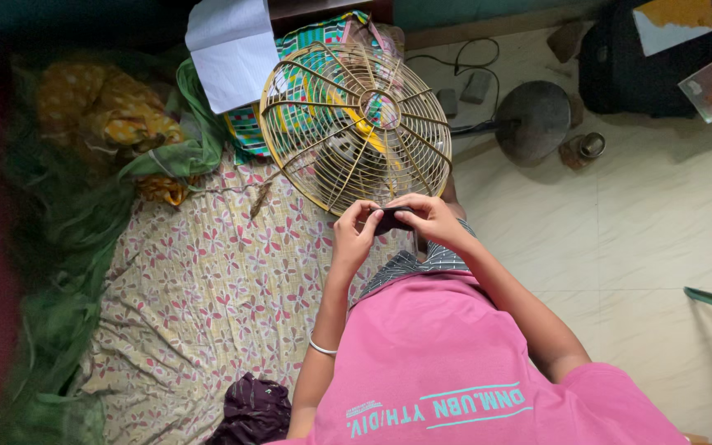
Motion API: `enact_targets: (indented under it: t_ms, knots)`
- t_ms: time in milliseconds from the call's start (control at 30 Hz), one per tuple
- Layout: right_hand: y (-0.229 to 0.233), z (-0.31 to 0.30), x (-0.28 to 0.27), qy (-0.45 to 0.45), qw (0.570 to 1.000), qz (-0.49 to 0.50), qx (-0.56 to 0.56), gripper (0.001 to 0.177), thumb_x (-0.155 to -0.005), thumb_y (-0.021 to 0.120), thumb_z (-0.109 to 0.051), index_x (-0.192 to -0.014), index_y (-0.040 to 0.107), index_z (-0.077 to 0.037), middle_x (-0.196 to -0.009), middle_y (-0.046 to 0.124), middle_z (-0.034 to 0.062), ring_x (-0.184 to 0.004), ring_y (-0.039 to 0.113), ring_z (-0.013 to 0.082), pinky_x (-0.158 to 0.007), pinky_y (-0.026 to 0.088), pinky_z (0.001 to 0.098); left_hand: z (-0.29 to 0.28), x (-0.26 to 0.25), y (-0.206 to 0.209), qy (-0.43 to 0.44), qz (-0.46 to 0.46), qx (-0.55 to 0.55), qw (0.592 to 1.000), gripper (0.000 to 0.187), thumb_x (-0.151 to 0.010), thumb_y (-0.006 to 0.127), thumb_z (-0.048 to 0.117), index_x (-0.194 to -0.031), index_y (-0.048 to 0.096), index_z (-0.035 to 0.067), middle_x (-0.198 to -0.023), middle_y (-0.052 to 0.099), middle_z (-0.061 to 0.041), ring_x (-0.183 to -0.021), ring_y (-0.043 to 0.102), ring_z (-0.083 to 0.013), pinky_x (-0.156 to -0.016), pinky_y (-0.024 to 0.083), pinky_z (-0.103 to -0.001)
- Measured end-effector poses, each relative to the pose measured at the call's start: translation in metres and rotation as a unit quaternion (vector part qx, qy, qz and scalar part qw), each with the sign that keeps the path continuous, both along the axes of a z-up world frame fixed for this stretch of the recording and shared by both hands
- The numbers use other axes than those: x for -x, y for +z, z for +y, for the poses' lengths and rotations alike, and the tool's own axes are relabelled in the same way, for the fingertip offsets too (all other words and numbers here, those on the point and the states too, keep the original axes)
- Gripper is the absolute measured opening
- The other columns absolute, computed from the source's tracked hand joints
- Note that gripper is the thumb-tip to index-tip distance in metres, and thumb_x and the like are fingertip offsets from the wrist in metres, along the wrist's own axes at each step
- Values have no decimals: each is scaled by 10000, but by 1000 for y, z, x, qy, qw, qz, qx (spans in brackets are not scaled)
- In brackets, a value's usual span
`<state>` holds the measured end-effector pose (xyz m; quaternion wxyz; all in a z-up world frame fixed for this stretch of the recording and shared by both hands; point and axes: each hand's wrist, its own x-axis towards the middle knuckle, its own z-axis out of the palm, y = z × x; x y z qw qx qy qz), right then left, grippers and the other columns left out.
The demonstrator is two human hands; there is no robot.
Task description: The person cleans a circular wire fan guard by hand, using a small black cloth to wipe the dust from each individual wire segment.
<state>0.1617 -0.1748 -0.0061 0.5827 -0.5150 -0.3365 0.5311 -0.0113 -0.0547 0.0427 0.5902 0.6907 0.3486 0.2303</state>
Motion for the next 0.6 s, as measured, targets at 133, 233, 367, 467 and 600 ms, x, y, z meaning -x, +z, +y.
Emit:
enact_targets:
  t_ms: [133,233,367,467,600]
  knots:
    - [6,-3,-5,-68,994,59,55,193,-947,730,-63,-1136,717,-25,-1137,715,84,-970,656,81,-828,554,222,-1,-14,7,9,15,69,997,77,-986,706,76,-1026,691,12,-847,692,-16,-725,644,-58,-557,546,-237]
    - [11,-9,-14,-44,990,131,-22,145,-915,768,-32,-1007,659,-6,-1160,680,47,-988,662,75,-824,563,234,1,-25,21,-3,17,39,999,103,-928,709,63,-1022,699,22,-922,707,-19,-751,699,-69,-539,592,-239]
    - [23,-15,-17,-53,976,206,36,235,-877,742,-48,-1085,639,-82,-1037,727,25,-926,693,64,-802,569,214,3,-39,35,-53,89,-30,994,135,-914,719,38,-1046,733,17,-944,735,-59,-653,640,-130,-570,526,-293]
    - [18,-18,-20,-65,982,151,89,181,-936,733,-48,-1113,699,-31,-947,715,33,-821,647,71,-700,518,222,5,-48,35,-81,99,-69,989,140,-916,749,50,-1054,734,31,-962,740,-78,-681,669,-151,-627,540,-317]
    - [-4,-18,-51,-189,974,69,100,138,-965,672,-43,-1088,690,15,-931,752,57,-790,733,110,-705,605,269,19,-61,27,-87,117,-193,970,146,-981,723,94,-1127,712,87,-1064,723,-74,-913,746,-180,-785,604,-303]
